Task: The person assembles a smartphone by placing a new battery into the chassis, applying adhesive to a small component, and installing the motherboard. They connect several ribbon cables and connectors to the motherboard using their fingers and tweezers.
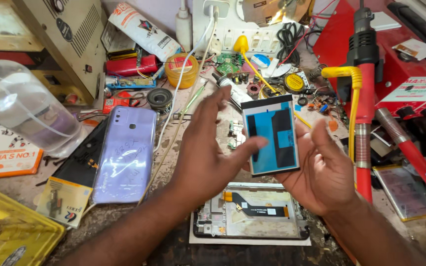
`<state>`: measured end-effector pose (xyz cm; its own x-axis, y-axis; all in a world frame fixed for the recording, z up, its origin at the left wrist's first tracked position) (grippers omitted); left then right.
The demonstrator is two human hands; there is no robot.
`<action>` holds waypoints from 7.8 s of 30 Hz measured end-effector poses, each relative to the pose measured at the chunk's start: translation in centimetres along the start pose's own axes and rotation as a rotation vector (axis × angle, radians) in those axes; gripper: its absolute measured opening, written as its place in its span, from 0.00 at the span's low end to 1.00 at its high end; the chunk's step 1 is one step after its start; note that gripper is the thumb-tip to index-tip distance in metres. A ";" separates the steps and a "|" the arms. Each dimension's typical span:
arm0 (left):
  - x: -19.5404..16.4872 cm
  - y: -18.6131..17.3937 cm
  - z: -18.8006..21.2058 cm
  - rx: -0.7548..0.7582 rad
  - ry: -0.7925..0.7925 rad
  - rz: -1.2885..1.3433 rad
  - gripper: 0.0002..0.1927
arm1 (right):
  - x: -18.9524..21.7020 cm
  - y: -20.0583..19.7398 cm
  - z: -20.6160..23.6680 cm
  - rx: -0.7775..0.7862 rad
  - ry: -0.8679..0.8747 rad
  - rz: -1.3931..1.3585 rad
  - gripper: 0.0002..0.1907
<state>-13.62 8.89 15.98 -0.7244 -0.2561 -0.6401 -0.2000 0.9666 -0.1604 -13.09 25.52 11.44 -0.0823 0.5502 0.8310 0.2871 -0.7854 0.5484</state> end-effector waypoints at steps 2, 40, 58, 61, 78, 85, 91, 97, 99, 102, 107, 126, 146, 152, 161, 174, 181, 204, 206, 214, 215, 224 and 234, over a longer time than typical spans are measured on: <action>3.2 2.6 0.9 0.303 -0.281 0.394 0.23 | -0.6 -0.8 -0.6 -0.041 0.007 0.018 0.34; 5.8 0.9 2.3 0.377 -0.343 0.585 0.40 | 4.3 7.4 -4.0 -0.306 -0.662 0.997 0.06; 4.0 1.1 1.8 0.395 -0.284 0.639 0.45 | 4.8 6.9 -3.5 -0.343 -0.688 1.144 0.08; 4.1 0.7 1.7 0.397 -0.298 0.590 0.45 | 4.8 7.2 -3.4 -0.298 -0.723 1.083 0.08; 2.5 -0.7 0.8 0.348 -0.066 0.283 0.45 | 5.3 7.7 -3.2 -0.203 -0.751 1.174 0.09; 2.7 -0.5 0.6 0.370 -0.180 0.419 0.54 | 4.9 8.1 -2.9 -0.242 -0.760 1.094 0.08; 3.7 -1.0 0.0 0.380 -0.246 0.604 0.55 | 4.7 9.7 -2.3 -0.084 -0.856 1.318 0.05; 4.2 -2.8 -1.9 0.270 -0.187 0.798 0.54 | 5.2 9.1 -1.8 0.088 -0.884 1.198 0.03; 4.9 -2.9 -2.0 0.299 -0.289 0.846 0.57 | 5.3 8.0 -2.5 0.110 -0.798 1.039 0.03; 4.9 -2.3 -1.5 0.349 -0.352 0.894 0.60 | 4.8 6.8 -3.4 0.122 -0.718 0.916 0.03; 6.4 -0.8 -0.7 0.281 -0.570 1.150 0.49 | 4.4 7.0 -3.3 0.147 -0.752 1.028 0.03; 8.6 -2.8 -1.3 0.027 -0.572 1.001 0.19 | 4.4 10.8 -1.2 0.263 -0.925 1.185 0.07; 9.5 -3.5 -1.9 -0.046 -0.574 0.954 0.16 | 9.9 2.3 -3.1 -0.472 -0.894 1.136 0.07; 8.6 -2.6 -1.3 -0.002 -0.558 0.871 0.16 | 7.2 5.6 -3.7 -0.285 -0.895 1.521 0.28; 7.2 -2.4 -1.1 0.032 -0.524 0.791 0.08 | 1.6 3.9 -5.2 -0.196 -0.345 0.811 0.16; 7.4 -3.5 -1.1 -0.034 -0.558 0.646 0.12 | 0.4 2.8 -5.9 -0.219 -0.180 0.689 0.15; 8.6 -2.6 -0.8 -0.014 -0.607 0.791 0.14 | 0.9 3.0 -5.6 -0.226 -0.266 0.896 0.14; 7.8 -2.5 -1.7 0.128 -0.507 0.686 0.23 | -0.9 1.5 -6.5 -0.057 0.073 0.411 0.27; 7.0 -2.5 -1.7 0.165 -0.468 0.698 0.23 | -1.2 2.2 -6.3 0.051 0.142 0.331 0.29; 4.2 -2.9 -1.6 0.206 -0.371 0.809 0.27 | -0.9 5.3 -4.2 0.343 0.192 0.012 0.31; 4.1 -3.0 -1.6 0.171 -0.364 0.810 0.28 | -1.2 5.4 -4.2 0.332 0.205 0.000 0.32; 4.0 -3.5 -2.0 0.091 -0.326 0.790 0.29 | -2.4 5.9 -4.8 0.269 0.192 0.018 0.36; 2.3 -3.8 -1.9 0.236 -0.143 0.495 0.44 | 0.2 4.6 -4.1 0.404 0.004 0.367 0.41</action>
<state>-15.78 4.60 16.52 -0.5946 0.2163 -0.7744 0.3057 0.9516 0.0311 -15.75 20.87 14.51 0.0892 0.2589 0.9618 0.6411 -0.7540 0.1435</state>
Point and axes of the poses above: each hand's wrist, its own z-axis away from the middle knuckle, its own y-axis out of the palm, x = y × z, the point moved 9 cm from there along -z, towards the middle knuckle, and after that the axes turned 5 degrees about -x, right-handed, at the moved point
